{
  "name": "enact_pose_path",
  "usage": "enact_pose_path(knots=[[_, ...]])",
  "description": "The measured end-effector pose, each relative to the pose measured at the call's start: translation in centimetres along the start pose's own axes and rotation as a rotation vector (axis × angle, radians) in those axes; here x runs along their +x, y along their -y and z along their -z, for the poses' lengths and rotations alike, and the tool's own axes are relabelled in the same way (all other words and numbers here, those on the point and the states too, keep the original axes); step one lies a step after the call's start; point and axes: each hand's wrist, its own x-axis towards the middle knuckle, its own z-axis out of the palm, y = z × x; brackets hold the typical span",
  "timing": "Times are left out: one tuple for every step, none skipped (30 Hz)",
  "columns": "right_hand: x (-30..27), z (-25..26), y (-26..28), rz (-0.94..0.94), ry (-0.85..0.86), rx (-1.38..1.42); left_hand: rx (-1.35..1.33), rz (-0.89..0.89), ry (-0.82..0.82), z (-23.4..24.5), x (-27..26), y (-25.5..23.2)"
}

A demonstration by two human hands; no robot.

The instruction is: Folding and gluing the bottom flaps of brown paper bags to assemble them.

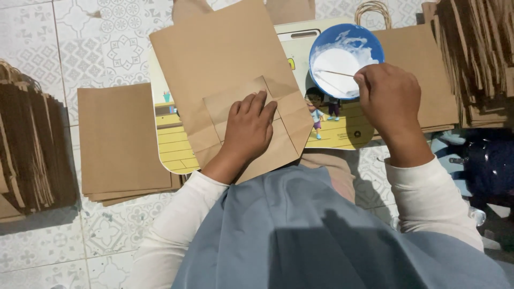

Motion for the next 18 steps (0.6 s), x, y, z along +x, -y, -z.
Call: enact_pose_path(knots=[[0.1,0.1,0.2,0.001,0.001,0.000,0.000,0.001,0.000,0.1,-0.1,0.0],[0.3,0.2,0.4,-0.004,0.005,0.005,-0.004,-0.004,-0.015,0.1,-0.1,0.0],[0.5,0.3,0.5,-0.009,0.009,0.009,-0.009,-0.009,-0.030,0.1,0.0,0.0],[0.5,0.1,0.2,-0.009,0.010,0.006,-0.011,-0.009,-0.031,0.0,0.0,0.2],[0.5,0.0,-0.2,-0.073,0.145,0.057,-0.010,0.002,0.062,-0.1,0.0,0.4],[0.5,-0.2,-0.5,-0.137,0.280,0.109,-0.008,0.013,0.156,-0.2,0.0,0.6],[0.5,0.0,-0.4,-0.137,0.281,0.106,-0.010,0.013,0.155,-0.1,-0.1,0.5],[0.7,0.1,-0.2,-0.168,0.323,0.136,-0.011,0.019,0.171,0.0,0.0,0.5],[0.9,0.3,-0.1,-0.199,0.364,0.166,-0.013,0.025,0.187,0.1,0.0,0.4],[1.0,0.6,0.1,-0.198,0.364,0.165,-0.012,0.026,0.186,0.1,-0.1,0.5],[1.1,1.0,0.3,-0.212,0.387,0.186,-0.013,0.026,0.187,0.1,-0.1,0.5],[1.2,1.4,0.5,-0.227,0.409,0.205,-0.014,0.023,0.188,0.0,-0.1,0.5],[1.3,1.4,0.6,-0.227,0.408,0.205,-0.014,0.023,0.187,0.1,-0.1,0.4],[1.4,1.6,0.7,-0.221,0.417,0.198,-0.021,0.024,0.184,0.1,-0.1,0.4],[1.5,1.7,0.8,-0.215,0.426,0.191,-0.027,0.025,0.181,0.1,0.0,0.4],[1.6,1.7,0.8,-0.215,0.421,0.189,-0.026,0.023,0.177,0.0,0.0,0.4],[1.7,1.7,0.9,-0.225,0.406,0.199,-0.022,0.020,0.169,0.0,0.0,0.4],[1.8,1.6,1.1,-0.234,0.392,0.210,-0.017,0.019,0.161,0.0,-0.1,0.5]])
